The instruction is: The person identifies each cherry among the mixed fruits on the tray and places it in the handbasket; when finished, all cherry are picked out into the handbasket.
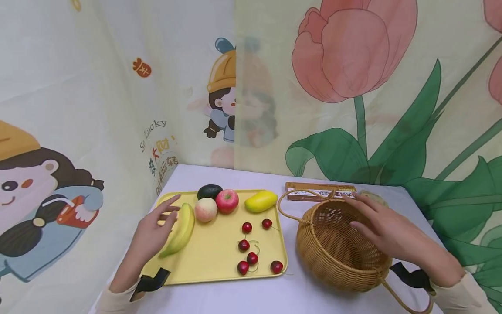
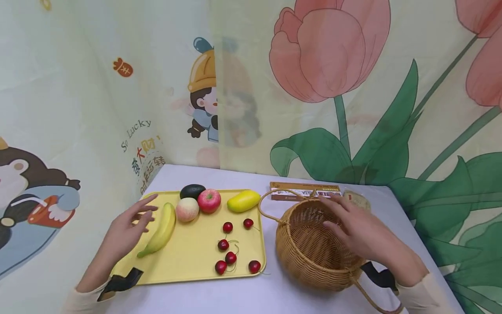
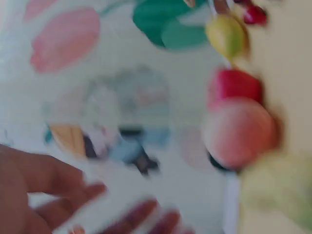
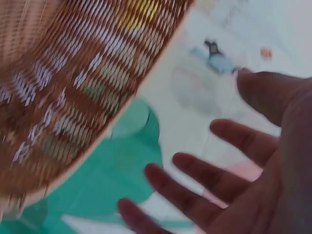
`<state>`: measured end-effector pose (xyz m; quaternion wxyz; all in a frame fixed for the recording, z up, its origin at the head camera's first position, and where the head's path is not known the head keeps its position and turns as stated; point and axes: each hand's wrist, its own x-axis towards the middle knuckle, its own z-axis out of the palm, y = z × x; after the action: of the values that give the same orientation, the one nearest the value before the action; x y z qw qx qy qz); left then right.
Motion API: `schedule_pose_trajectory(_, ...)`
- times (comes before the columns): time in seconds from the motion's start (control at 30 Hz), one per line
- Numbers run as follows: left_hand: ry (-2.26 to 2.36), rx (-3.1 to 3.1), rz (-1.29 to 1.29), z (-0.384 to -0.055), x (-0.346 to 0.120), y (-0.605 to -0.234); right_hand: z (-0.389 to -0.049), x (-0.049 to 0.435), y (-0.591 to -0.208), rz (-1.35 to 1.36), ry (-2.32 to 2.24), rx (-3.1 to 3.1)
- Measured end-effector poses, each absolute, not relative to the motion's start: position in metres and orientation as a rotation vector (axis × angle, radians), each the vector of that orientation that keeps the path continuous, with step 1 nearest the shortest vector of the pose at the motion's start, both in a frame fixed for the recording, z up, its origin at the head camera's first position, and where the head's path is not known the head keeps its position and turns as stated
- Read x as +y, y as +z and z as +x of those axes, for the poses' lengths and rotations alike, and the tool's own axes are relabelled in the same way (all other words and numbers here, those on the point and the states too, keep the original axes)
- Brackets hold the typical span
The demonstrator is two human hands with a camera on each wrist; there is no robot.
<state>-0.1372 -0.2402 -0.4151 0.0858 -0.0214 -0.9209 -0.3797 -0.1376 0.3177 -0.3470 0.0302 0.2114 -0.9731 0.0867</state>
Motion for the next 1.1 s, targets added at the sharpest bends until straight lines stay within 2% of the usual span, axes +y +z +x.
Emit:
schedule_pose_trajectory(0.1, -0.950, -2.907, 0.215, -0.125, -0.271, -0.439, -0.144, 0.343, -0.350, 0.473, 0.334, -3.103)
schedule_pose_trajectory(0.2, -0.817, -3.043, 0.370, -0.118, -0.293, -0.464, -0.150, 0.363, -0.356, 0.364, 0.411, -3.185)
schedule_pose_trajectory(0.4, -0.897, -3.113, 0.382, -0.115, -0.303, -0.491, -0.158, 0.383, -0.368, 0.370, 0.523, -3.198)
schedule_pose_trajectory(0.53, -0.927, -3.163, 0.426, -0.110, -0.310, -0.495, -0.158, 0.385, -0.375, 0.379, 0.604, -3.249)
schedule_pose_trajectory(0.73, -1.221, -3.184, 0.532, -0.099, -0.325, -0.496, -0.154, 0.385, -0.383, 0.369, 0.661, -3.328)
schedule_pose_trajectory(1.1, -1.394, -3.083, 0.615, -0.097, -0.323, -0.492, -0.150, 0.381, -0.389, 0.416, 0.741, -3.278)
